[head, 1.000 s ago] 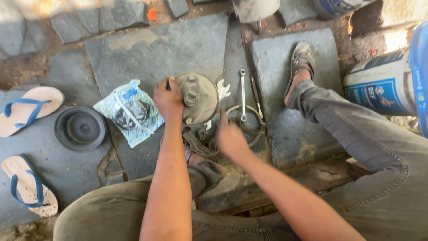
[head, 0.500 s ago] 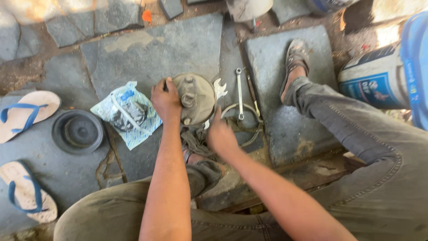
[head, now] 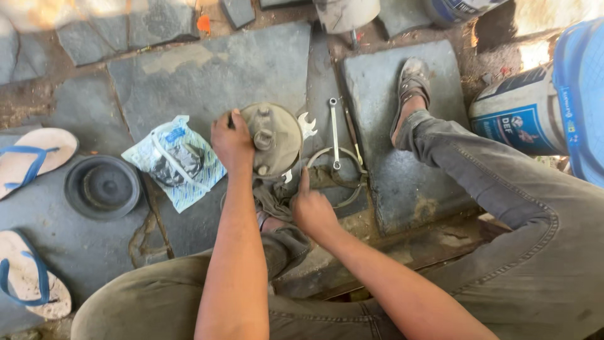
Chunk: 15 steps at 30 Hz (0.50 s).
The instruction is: The person uses a wrench to loosen and remove bolts from a cylindrical metal component. They then wipe the part with a cloth and use the wrench to pry and remove a rubber seal from the component's rim.
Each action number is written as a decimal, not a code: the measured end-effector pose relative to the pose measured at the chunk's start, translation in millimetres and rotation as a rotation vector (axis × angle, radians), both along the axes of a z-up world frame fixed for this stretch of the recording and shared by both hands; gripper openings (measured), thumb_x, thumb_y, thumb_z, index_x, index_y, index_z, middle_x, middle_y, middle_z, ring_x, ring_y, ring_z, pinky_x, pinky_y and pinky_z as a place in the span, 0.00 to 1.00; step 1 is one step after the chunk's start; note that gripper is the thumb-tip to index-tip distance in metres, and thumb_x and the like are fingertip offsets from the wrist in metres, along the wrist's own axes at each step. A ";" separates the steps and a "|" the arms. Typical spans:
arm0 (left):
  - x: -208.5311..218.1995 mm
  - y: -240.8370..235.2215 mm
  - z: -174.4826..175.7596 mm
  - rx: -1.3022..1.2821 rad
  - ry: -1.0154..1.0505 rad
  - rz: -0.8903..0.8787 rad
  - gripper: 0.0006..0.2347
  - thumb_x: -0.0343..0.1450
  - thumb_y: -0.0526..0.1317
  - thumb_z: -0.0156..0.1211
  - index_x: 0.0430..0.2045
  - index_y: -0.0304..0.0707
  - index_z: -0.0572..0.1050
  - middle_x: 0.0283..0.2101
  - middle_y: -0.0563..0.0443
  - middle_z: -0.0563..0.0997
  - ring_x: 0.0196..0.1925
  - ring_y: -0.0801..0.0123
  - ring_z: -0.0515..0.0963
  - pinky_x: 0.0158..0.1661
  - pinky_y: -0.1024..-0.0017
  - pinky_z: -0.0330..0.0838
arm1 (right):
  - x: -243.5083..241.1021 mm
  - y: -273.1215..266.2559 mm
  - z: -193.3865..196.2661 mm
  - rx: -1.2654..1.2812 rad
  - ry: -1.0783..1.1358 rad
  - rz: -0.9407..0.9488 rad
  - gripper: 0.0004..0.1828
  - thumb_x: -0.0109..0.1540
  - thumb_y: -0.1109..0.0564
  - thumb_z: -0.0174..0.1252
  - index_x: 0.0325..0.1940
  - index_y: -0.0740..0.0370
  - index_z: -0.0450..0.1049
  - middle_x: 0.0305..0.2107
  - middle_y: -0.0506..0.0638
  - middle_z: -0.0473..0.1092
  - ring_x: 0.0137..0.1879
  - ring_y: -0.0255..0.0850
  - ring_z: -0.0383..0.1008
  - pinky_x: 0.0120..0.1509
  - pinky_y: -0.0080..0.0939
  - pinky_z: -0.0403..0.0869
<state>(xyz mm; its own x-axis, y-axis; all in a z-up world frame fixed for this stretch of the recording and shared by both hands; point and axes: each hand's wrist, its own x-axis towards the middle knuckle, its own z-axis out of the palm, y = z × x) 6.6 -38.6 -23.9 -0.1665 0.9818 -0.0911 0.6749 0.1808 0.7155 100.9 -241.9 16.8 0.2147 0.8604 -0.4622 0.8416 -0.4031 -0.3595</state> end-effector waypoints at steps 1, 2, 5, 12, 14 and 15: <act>-1.0 -2.2 2.3 -0.005 -0.017 0.001 0.14 0.74 0.47 0.55 0.40 0.35 0.82 0.43 0.35 0.80 0.44 0.40 0.79 0.46 0.51 0.71 | 1.7 9.5 -6.6 0.028 -0.005 -0.026 0.50 0.58 0.63 0.53 0.75 0.85 0.34 0.23 0.67 0.73 0.28 0.60 0.77 0.35 0.57 0.76; -0.4 -3.2 4.1 -0.008 -0.035 0.005 0.14 0.74 0.46 0.55 0.40 0.35 0.82 0.43 0.35 0.80 0.44 0.41 0.79 0.46 0.52 0.71 | 4.4 17.3 -12.3 0.058 -0.012 -0.050 0.51 0.56 0.64 0.53 0.76 0.85 0.34 0.24 0.66 0.73 0.28 0.60 0.77 0.33 0.57 0.76; 0.8 -2.5 7.4 0.027 -0.024 0.000 0.14 0.75 0.46 0.55 0.40 0.35 0.82 0.43 0.35 0.80 0.45 0.41 0.79 0.47 0.52 0.71 | 7.1 23.0 -21.9 0.174 -0.026 -0.065 0.51 0.56 0.63 0.54 0.74 0.87 0.35 0.24 0.66 0.73 0.29 0.62 0.76 0.35 0.58 0.76; 0.1 0.1 7.6 0.009 -0.050 -0.020 0.13 0.74 0.45 0.56 0.39 0.37 0.83 0.41 0.37 0.81 0.43 0.44 0.80 0.45 0.54 0.72 | 28.6 33.9 -35.0 0.026 -0.027 0.015 0.47 0.58 0.65 0.52 0.76 0.83 0.38 0.28 0.68 0.74 0.34 0.60 0.78 0.36 0.55 0.77; 1.5 1.1 8.2 0.041 -0.069 -0.027 0.13 0.74 0.45 0.56 0.39 0.37 0.83 0.41 0.38 0.81 0.42 0.43 0.79 0.45 0.54 0.72 | 52.5 54.3 -31.9 0.092 0.012 0.044 0.44 0.56 0.63 0.54 0.73 0.82 0.44 0.30 0.69 0.75 0.38 0.62 0.78 0.40 0.56 0.77; -1.8 1.5 10.2 0.043 -0.076 -0.052 0.12 0.73 0.45 0.57 0.39 0.37 0.83 0.40 0.38 0.81 0.42 0.44 0.80 0.45 0.55 0.72 | 50.9 48.4 -22.5 -0.036 0.040 0.073 0.44 0.58 0.64 0.52 0.74 0.81 0.42 0.30 0.69 0.75 0.37 0.62 0.78 0.41 0.56 0.77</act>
